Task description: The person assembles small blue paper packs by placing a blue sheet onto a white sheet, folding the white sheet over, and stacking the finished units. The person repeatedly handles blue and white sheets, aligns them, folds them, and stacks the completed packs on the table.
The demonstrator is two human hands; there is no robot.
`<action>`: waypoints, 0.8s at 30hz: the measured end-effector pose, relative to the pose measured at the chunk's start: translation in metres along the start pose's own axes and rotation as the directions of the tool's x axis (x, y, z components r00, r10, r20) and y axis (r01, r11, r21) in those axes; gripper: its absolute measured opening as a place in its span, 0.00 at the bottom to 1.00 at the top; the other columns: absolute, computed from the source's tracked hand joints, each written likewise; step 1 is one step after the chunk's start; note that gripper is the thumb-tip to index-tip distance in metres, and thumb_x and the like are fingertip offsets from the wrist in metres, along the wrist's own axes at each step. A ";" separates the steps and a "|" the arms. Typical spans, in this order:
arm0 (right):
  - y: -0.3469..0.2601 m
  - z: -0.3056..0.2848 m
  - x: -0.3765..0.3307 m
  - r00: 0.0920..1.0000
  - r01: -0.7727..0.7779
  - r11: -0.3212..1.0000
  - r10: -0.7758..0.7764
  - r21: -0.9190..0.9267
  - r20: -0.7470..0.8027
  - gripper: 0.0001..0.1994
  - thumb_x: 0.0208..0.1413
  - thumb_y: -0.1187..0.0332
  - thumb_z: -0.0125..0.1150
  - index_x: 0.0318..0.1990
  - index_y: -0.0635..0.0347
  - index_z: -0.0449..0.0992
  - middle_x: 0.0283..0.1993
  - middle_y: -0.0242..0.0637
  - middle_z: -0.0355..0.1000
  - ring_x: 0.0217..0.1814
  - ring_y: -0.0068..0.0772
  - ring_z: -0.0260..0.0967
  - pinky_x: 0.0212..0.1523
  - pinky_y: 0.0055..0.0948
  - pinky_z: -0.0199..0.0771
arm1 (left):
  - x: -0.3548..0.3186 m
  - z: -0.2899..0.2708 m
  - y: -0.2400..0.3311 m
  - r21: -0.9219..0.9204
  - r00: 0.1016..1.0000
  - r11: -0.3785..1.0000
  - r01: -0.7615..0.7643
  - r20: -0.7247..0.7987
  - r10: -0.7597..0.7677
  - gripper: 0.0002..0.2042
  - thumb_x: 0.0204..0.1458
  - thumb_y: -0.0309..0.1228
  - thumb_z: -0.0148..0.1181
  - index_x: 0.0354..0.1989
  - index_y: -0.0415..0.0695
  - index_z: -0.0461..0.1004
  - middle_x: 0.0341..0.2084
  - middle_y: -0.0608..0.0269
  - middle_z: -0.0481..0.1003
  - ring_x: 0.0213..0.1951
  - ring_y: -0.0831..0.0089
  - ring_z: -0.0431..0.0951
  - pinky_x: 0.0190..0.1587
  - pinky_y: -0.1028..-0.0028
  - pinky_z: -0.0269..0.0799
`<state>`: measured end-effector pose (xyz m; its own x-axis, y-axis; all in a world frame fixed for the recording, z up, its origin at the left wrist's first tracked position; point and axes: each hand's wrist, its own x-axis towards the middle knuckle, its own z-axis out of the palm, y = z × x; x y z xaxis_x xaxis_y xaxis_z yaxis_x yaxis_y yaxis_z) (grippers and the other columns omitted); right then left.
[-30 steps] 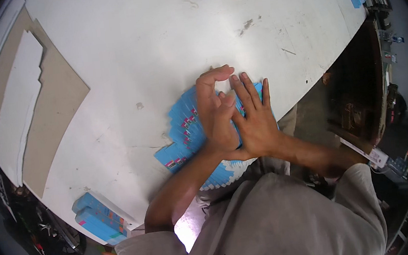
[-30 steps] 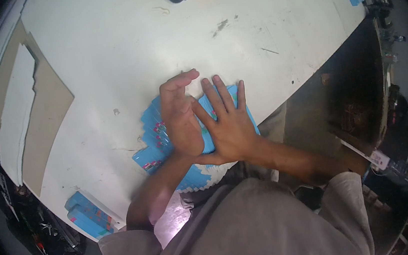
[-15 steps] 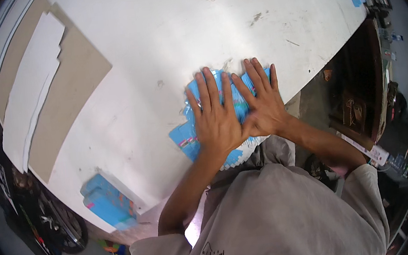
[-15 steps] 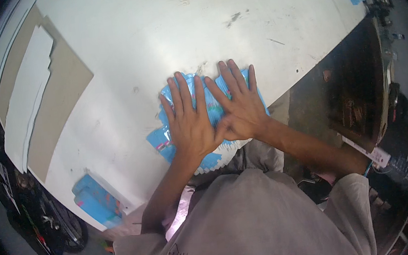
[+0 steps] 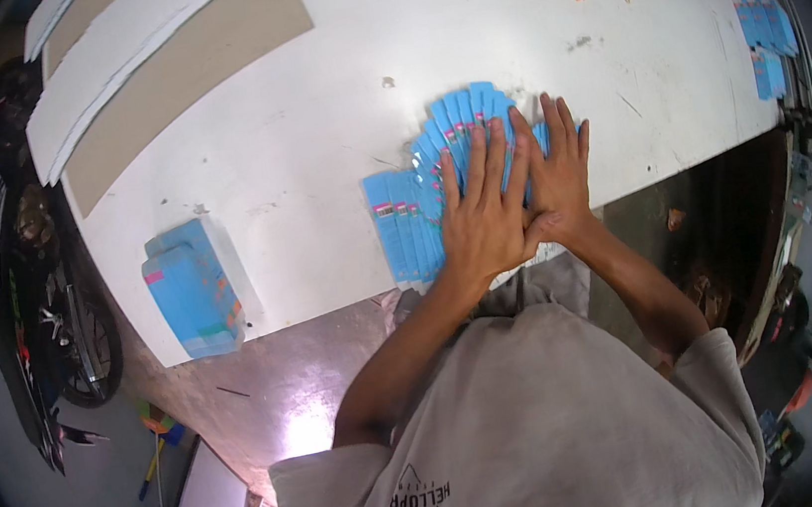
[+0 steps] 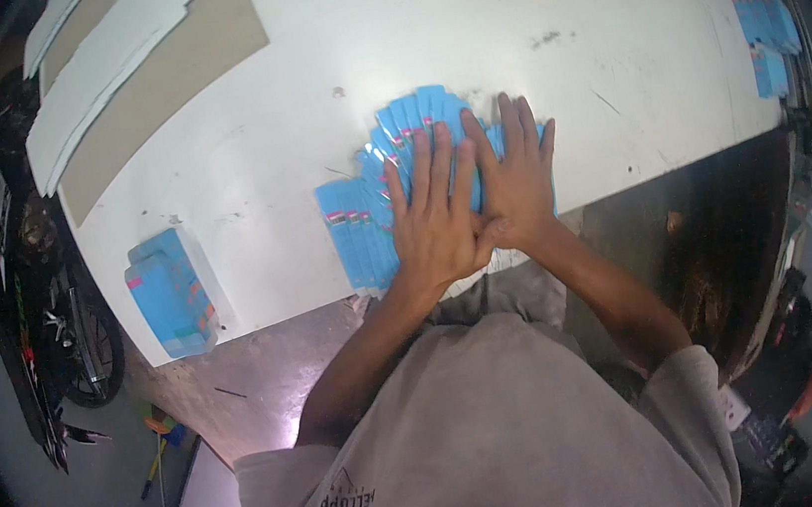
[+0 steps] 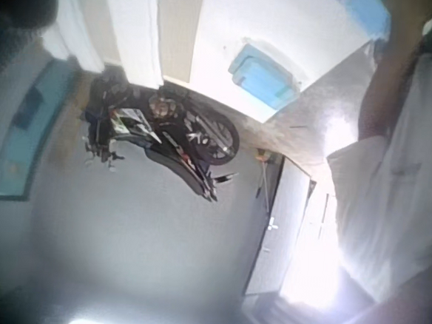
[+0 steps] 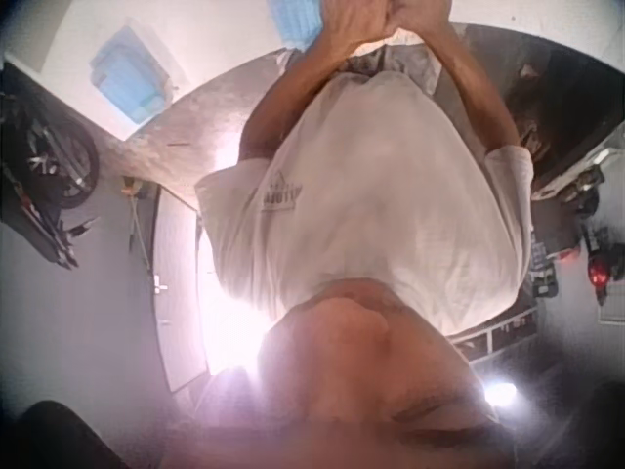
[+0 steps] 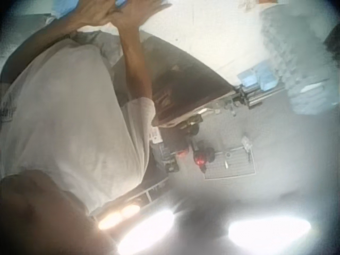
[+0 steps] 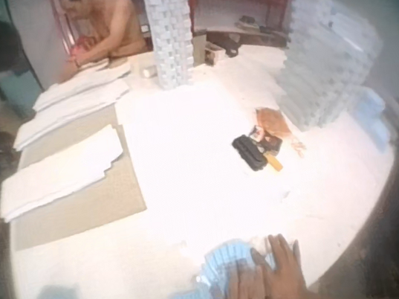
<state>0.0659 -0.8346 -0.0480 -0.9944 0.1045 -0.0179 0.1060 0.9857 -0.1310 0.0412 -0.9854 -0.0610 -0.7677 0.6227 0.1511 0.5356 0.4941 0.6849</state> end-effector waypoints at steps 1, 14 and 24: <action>0.000 -0.001 -0.001 1.000 -0.006 1.000 0.006 0.021 -0.004 0.48 0.53 0.39 0.63 0.79 0.49 0.56 0.79 0.66 0.45 0.82 0.76 0.39 0.72 0.83 0.36 | -0.001 0.000 -0.001 -0.032 1.000 0.999 -0.013 -0.008 0.013 0.49 0.58 0.65 0.55 0.78 0.37 0.54 0.78 0.31 0.46 0.79 0.32 0.40 0.70 0.24 0.26; -0.002 -0.013 -0.002 0.998 0.061 0.993 -0.058 0.101 -0.027 0.52 0.56 0.34 0.65 0.78 0.63 0.55 0.76 0.76 0.47 0.80 0.81 0.39 0.66 0.90 0.34 | -0.035 -0.055 -0.032 0.376 0.929 0.854 0.360 -0.064 -0.364 0.52 0.59 0.69 0.49 0.79 0.35 0.48 0.78 0.26 0.40 0.79 0.32 0.34 0.73 0.28 0.23; 0.004 -0.014 -0.003 0.999 -0.005 0.955 0.016 0.295 -0.034 0.50 0.54 0.36 0.68 0.78 0.53 0.57 0.78 0.67 0.48 0.82 0.78 0.37 0.65 0.93 0.28 | -0.050 -0.077 0.011 -0.187 0.554 0.612 0.769 -0.283 -0.783 0.34 0.61 0.46 0.65 0.63 0.29 0.65 0.52 0.32 0.73 0.52 0.37 0.76 0.54 0.49 0.71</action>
<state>0.0689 -0.8287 -0.0346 -0.9921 0.1245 0.0141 0.1073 0.9023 -0.4175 0.0586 -1.0582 -0.0058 -0.9443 -0.2134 -0.2504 -0.3281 0.6677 0.6683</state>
